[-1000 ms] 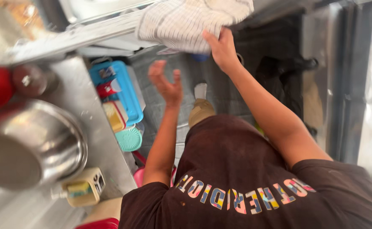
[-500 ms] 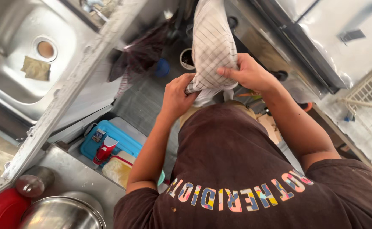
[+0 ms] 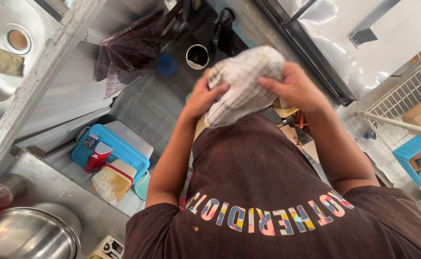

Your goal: The person wipes a red plastic container lid with a white cloth, then wipes a stainless steel surface with a checkered cloth. The person then sits on the floor and folds flat cardboard pieces into small boxes.

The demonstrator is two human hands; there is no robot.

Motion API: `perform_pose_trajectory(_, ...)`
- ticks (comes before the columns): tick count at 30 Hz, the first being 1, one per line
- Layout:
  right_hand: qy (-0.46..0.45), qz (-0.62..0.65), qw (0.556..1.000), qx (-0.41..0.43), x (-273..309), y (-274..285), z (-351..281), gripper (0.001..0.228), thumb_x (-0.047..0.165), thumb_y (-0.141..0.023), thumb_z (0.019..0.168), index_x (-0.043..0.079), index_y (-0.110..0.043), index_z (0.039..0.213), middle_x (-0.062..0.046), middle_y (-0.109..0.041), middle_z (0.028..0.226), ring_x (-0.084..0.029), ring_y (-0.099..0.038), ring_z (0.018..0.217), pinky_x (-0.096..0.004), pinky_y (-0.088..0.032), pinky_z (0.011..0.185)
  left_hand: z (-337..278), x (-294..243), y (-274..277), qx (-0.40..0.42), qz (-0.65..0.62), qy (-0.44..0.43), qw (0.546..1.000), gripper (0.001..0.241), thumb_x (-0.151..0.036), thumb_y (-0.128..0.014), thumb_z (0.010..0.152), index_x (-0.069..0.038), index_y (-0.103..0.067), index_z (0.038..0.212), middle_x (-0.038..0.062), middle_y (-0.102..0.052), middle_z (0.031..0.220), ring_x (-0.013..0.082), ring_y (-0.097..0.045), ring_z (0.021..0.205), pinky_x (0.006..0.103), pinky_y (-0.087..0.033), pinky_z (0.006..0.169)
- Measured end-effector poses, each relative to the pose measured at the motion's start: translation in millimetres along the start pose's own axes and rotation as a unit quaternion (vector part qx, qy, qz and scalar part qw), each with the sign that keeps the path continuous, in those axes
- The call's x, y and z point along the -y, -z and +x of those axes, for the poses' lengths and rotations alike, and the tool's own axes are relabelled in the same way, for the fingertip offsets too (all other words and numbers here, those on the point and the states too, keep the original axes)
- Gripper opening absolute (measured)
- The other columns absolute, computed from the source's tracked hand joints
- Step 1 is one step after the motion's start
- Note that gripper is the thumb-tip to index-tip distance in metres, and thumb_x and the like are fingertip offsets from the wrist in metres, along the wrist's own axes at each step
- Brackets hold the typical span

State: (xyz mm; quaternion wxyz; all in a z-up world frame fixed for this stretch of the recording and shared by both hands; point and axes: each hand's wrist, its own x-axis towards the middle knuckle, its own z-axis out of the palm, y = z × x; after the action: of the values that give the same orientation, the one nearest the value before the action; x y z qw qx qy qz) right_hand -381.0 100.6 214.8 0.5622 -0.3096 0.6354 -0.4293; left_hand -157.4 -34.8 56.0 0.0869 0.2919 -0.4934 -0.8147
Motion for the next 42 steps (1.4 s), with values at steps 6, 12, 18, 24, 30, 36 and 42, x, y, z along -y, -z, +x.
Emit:
perform_pose_trajectory(6, 0.115, 0.349, 0.930, -0.028, -34.8, 28.0, -20.1, 0.037, 0.016, -0.052, 0.110, 0.000, -0.051, 0.145, -0.011, -0.063, 0.139, -0.019, -0.064, 0.127, -0.037, -0.053, 0.110, -6.9, -24.5, -25.0, -0.038, -0.374, -0.077, 0.923, 0.076, -0.065, -0.050, 0.099, -0.015, -0.030, 0.153, 0.010, -0.051, 0.147, 0.0260, -0.055, 0.135, 0.0466, -0.047, 0.112)
perform_pose_trajectory(12, 0.061, 0.263, 0.962, -0.049, -65.6, 45.7, -10.0, 0.040, 0.021, -0.045, 0.113, -0.005, -0.055, 0.141, -0.011, -0.066, 0.139, -0.019, -0.064, 0.127, -0.035, -0.051, 0.111, 1.2, -10.7, -53.6, -0.052, -0.116, -0.048, 0.991, 0.070, -0.039, -0.071, 0.098, -0.003, -0.042, 0.150, 0.013, -0.058, 0.138, 0.0228, -0.058, 0.123, 0.0447, -0.048, 0.109)
perform_pose_trajectory(18, 0.131, -0.065, 0.974, -0.171, -59.6, 66.5, -10.8, 0.035, 0.025, -0.051, 0.119, -0.006, -0.068, 0.124, -0.004, -0.072, 0.107, -0.010, -0.062, 0.100, -0.027, -0.051, 0.091, -29.9, -66.6, -39.8, -0.237, 0.353, -0.283, 0.860, 0.034, -0.028, -0.074, 0.098, -0.008, -0.061, 0.123, 0.011, -0.059, 0.123, 0.0211, -0.056, 0.113, 0.0361, -0.049, 0.101)
perform_pose_trajectory(24, 0.145, -0.071, 0.973, -0.167, -51.8, 54.5, 8.2, 0.035, 0.027, -0.058, 0.117, -0.005, -0.071, 0.120, -0.003, -0.072, 0.100, -0.007, -0.061, 0.091, -0.026, -0.051, 0.081, -33.9, -87.8, -27.6, -0.197, 0.043, -0.213, 0.956, 0.037, -0.032, -0.063, 0.110, 0.001, -0.064, 0.127, 0.004, -0.070, 0.115, 0.0106, -0.063, 0.106, 0.0281, -0.051, 0.096)
perform_pose_trajectory(30, 0.123, -0.071, 0.977, -0.158, -40.6, 42.2, 27.9, 0.025, 0.019, -0.066, 0.116, -0.005, -0.067, 0.118, -0.005, -0.073, 0.094, -0.006, -0.064, 0.083, -0.023, -0.052, 0.072, -39.1, -109.8, -24.0, -0.285, 0.044, -0.117, 0.950, 0.058, -0.033, -0.078, 0.095, -0.005, -0.045, 0.134, 0.010, -0.073, 0.103, 0.0161, -0.067, 0.092, 0.0323, -0.054, 0.081)
perform_pose_trajectory(36, 0.092, -0.069, 0.982, -0.149, -6.8, 16.8, -1.7, 0.033, 0.006, -0.067, 0.108, 0.003, -0.046, 0.135, -0.003, -0.066, 0.075, -0.004, -0.056, 0.062, -0.020, -0.038, 0.052, -50.9, -120.3, -52.7, -0.192, 0.484, -0.298, 0.800, 0.118, -0.055, -0.089, 0.059, -0.006, -0.033, 0.151, 0.017, -0.066, 0.121, 0.0313, -0.063, 0.112, 0.0429, -0.051, 0.098)
perform_pose_trajectory(42, 0.141, -0.009, 0.974, -0.180, -37.7, 43.1, 3.2, 0.045, 0.010, -0.067, 0.109, 0.006, -0.043, 0.148, -0.003, -0.062, 0.083, -0.007, -0.057, 0.073, -0.023, -0.037, 0.059, 22.1, -75.4, -81.9, 0.136, 0.297, -0.150, 0.933, 0.034, -0.014, -0.068, 0.089, -0.006, -0.072, 0.122, 0.010, -0.078, 0.106, 0.0188, -0.077, 0.100, 0.0355, -0.059, 0.091)
